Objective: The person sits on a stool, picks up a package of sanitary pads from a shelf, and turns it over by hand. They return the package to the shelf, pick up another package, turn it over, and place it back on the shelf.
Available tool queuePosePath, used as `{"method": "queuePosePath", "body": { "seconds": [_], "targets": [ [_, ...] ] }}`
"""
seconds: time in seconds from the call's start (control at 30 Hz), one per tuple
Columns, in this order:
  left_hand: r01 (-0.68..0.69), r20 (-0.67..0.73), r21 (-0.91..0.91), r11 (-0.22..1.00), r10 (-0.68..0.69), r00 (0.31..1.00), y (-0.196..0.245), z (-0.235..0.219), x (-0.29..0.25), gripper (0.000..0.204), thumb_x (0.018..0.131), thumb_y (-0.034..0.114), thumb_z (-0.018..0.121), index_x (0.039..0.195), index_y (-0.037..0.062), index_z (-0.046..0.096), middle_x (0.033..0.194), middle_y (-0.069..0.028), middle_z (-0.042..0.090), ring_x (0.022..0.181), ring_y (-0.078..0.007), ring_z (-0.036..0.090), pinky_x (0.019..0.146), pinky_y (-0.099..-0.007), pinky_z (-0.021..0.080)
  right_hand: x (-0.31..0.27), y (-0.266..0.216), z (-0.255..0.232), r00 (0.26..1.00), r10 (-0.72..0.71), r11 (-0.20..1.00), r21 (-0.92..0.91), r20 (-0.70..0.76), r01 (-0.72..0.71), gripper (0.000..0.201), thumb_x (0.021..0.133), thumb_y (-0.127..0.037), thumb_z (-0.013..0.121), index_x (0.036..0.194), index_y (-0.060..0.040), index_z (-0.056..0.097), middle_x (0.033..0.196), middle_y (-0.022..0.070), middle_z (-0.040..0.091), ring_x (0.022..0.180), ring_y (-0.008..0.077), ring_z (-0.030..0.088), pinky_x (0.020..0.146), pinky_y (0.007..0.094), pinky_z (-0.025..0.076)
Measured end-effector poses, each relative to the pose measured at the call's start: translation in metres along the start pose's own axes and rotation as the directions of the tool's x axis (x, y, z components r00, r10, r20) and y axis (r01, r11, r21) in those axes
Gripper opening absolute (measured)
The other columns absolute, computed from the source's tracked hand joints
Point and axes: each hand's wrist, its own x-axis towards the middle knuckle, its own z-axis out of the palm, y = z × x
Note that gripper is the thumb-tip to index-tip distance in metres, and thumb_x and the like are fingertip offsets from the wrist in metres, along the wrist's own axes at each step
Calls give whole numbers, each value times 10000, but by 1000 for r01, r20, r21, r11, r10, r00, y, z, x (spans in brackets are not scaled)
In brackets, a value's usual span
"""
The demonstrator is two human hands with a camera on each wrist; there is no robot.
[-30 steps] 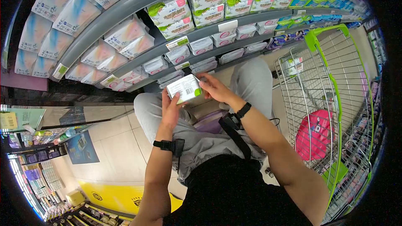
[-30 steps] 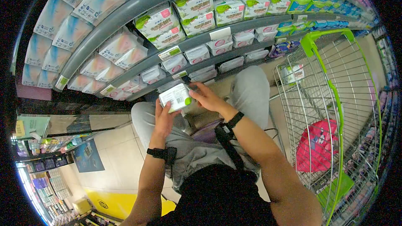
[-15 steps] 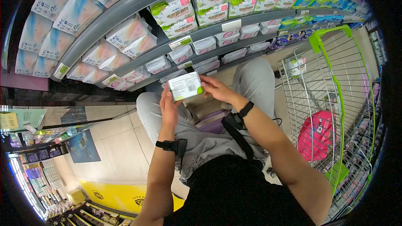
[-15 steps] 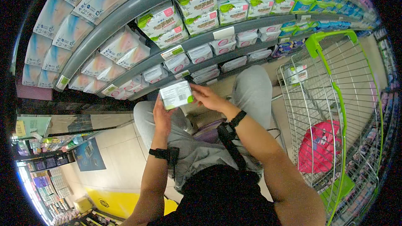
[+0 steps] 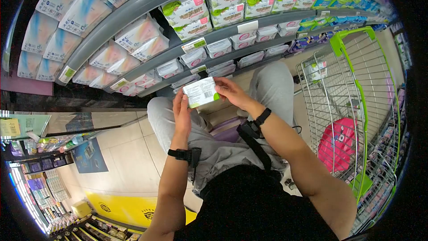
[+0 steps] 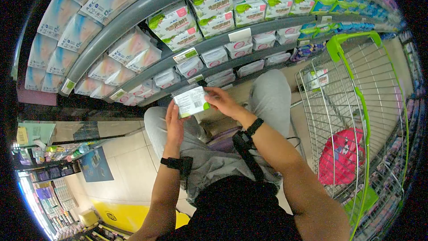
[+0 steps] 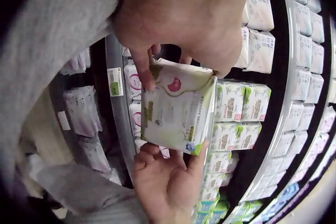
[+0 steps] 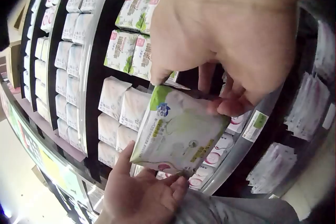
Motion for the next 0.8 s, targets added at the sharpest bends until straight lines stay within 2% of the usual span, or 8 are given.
{"method": "queuePosePath", "body": {
  "seconds": [0.03,0.13,0.23,0.33,0.43,0.53,0.63,0.8],
  "targets": [
    [-8,-3,18,1000,8,1000,-2,-1,0,554,1006,367,526,1441,43,409,1268,-59,585,1125,-157,571,848,-334,500,0,-2,0,999,-24,999,33,-40,26,453,955,-325,634,1340,-108,536,980,2,603,750,82,520,639,253,447],
    [-30,0,81,996,31,1000,6,6,-3,549,1003,368,537,1424,32,432,1261,-62,583,1123,-155,562,870,-335,484,-2,-15,-2,998,56,997,56,-34,-54,395,962,-322,615,1274,-86,558,1017,-21,609,807,57,506,676,228,431],
    [-45,-65,48,998,48,997,2,4,-1,518,1002,363,542,1393,31,465,1260,-63,583,1127,-150,555,902,-325,466,1,-8,-5,992,57,998,13,-113,-56,333,940,-314,648,1174,-84,592,970,-18,613,781,52,498,665,221,424],
    [-27,-101,-11,1000,26,995,5,4,-2,474,1000,361,546,1345,38,506,1239,-58,592,1124,-149,556,909,-311,460,4,-7,-7,972,-13,999,26,-235,20,291,888,-282,717,1035,-47,628,906,1,648,740,78,548,636,241,431],
    [-40,-97,-6,999,39,995,-1,0,1,440,991,356,565,1298,44,531,1185,-41,606,1080,-130,560,866,-278,454,0,-17,-7,983,29,999,-21,-182,-33,289,873,-277,737,996,-40,625,924,14,666,797,92,581,684,249,449],
    [-48,-127,53,997,54,990,3,3,0,417,980,350,585,1263,47,547,1128,-20,615,1007,-109,561,804,-251,441,3,-3,-4,996,61,998,1,-59,-61,289,915,-288,692,1088,-74,607,947,-18,622,802,52,524,647,220,412],
    [-55,-124,74,996,64,990,2,3,0,406,969,339,606,1246,47,559,1082,0,618,950,-93,554,767,-236,422,2,-2,-3,994,3,1000,-23,-105,-5,338,868,-319,744,1032,-45,635,976,26,654,874,109,584,773,260,467],
    [-73,-85,111,991,83,993,5,4,-2,360,955,246,637,1236,31,565,1111,-36,635,990,-121,569,814,-264,443,-3,-15,-5,994,42,997,-56,-99,-47,374,871,-340,743,1066,-48,617,981,26,632,878,109,577,781,264,476]
  ]
}}
